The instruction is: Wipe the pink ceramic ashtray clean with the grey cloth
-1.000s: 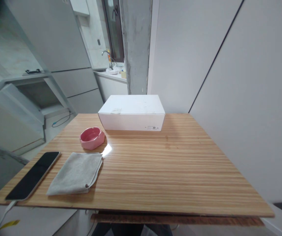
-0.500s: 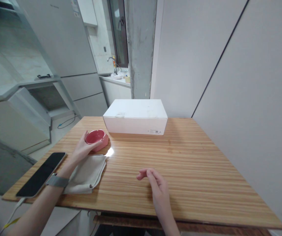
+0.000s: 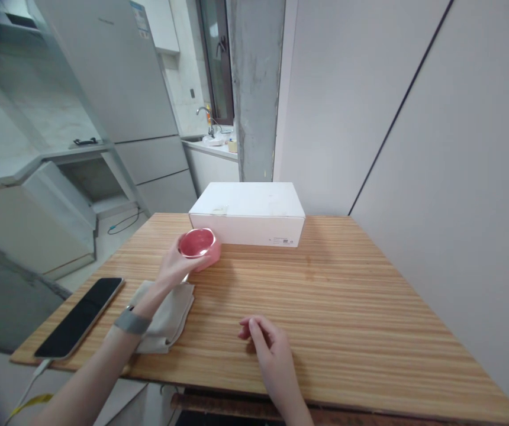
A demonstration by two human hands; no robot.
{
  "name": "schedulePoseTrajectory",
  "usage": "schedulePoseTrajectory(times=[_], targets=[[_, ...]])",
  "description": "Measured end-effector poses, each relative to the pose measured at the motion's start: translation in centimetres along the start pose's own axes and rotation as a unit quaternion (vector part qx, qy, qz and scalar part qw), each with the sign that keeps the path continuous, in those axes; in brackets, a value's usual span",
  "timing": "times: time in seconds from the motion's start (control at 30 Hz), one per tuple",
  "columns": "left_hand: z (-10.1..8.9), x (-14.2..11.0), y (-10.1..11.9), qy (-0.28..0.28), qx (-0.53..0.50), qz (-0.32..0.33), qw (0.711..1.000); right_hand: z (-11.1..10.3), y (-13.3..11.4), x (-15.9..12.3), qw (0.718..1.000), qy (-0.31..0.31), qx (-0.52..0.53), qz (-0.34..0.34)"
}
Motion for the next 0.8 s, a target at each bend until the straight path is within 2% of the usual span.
schedulePoseTrajectory(times=[0.17, 0.33, 0.5, 0.8], targets=[[5.4, -2.2, 3.5, -0.064, -0.029, 0.061, 0.996, 0.6, 0.2, -0.3, 1.000, -0.016, -0.016, -0.010], [8.6, -3.7, 3.5, -0.076, -0.040, 0.074, 0.994, 0.7, -0.3, -0.1, 0.999, -0.019, -0.029, -0.020], [9.9, -4.5, 3.4, -0.093, -0.026, 0.083, 0.992, 0.6, -0.7, -0.1, 0.999, -0.016, -0.034, -0.022], [10.1, -4.8, 3.5, -0.106, -0.022, 0.073, 0.991, 0.8, -0.4, -0.3, 0.999, -0.024, -0.029, -0.021]])
Point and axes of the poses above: each hand's wrist, its own x-axis towards the middle knuckle, its own z-axis out of the palm, y = z × x, the point moved 5 cm from there along x, towards the middle knuckle, and after that the axes turned 8 degrees about y, right-handed, at the moved point
